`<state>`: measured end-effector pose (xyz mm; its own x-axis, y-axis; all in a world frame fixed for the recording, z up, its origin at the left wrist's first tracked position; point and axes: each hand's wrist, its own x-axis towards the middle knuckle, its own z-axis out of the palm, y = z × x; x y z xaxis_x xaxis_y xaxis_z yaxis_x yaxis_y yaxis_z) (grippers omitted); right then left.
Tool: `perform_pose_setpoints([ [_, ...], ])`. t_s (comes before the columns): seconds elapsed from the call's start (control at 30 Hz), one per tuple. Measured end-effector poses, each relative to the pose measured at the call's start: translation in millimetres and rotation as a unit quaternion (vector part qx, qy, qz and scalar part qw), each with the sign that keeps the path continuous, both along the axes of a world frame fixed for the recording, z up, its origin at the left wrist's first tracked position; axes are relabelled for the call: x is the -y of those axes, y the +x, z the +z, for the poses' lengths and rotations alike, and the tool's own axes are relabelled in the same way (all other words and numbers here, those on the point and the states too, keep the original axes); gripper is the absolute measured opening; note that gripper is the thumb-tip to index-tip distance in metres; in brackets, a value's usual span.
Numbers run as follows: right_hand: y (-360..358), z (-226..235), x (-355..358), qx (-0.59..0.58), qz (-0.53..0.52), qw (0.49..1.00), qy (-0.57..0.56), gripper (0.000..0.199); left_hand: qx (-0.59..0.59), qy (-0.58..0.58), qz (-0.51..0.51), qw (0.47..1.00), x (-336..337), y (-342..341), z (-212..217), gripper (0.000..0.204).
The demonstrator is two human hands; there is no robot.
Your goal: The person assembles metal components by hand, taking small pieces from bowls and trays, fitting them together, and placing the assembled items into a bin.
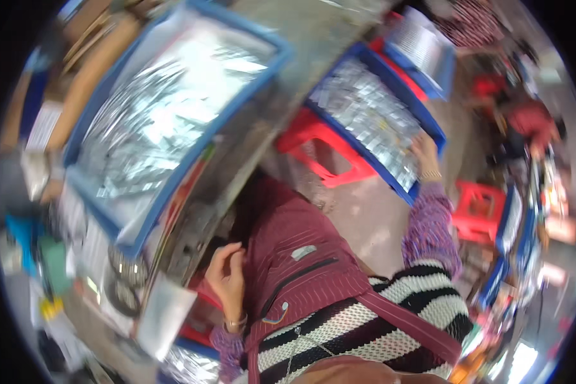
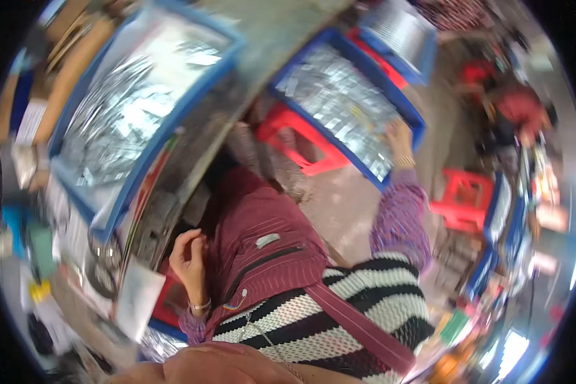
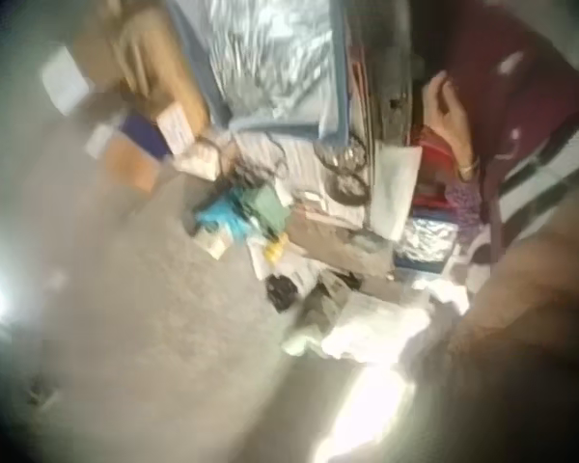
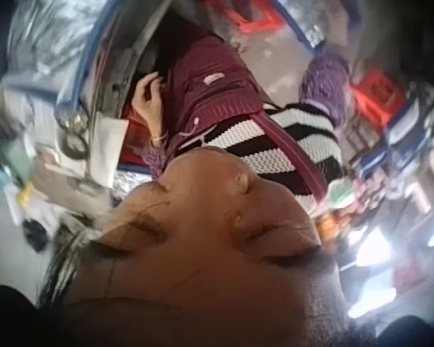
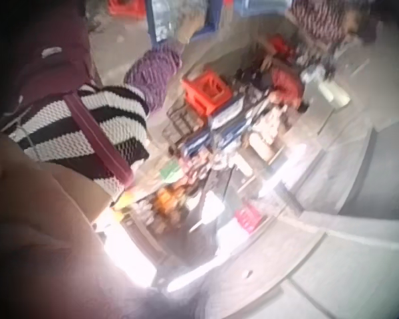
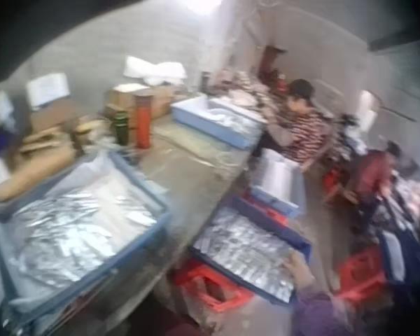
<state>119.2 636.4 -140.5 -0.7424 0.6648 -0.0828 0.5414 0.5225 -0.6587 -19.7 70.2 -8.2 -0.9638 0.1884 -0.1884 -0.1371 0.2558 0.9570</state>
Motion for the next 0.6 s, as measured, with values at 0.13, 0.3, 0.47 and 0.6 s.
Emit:
perform_pose_setpoints([
  [0.13, 14, 33, 28, -0.111, -0.095, 0.981, -0.129, 0.052, -0.063, -0.011, -0.045, 0.997, -3, -12, 4, 0.016],
  [0.3, -54, 46, 32, -0.199, -0.075, 0.966, -0.148, 0.035, -0.095, 0.03, 0.005, 0.995, 19, -11, 6, 0.021],
  [0.47, -149, 164, 162, -0.224, -0.002, 0.96, -0.166, 0.03, -0.128, -0.023, 0.021, 0.991, 56, -15, 16, 0.023],
  [0.6, -208, 209, 244, -0.207, 0.237, 0.944, -0.098, 0.027, -0.132, -0.023, 0.076, 0.988, 80, -18, 25, 0.022],
])
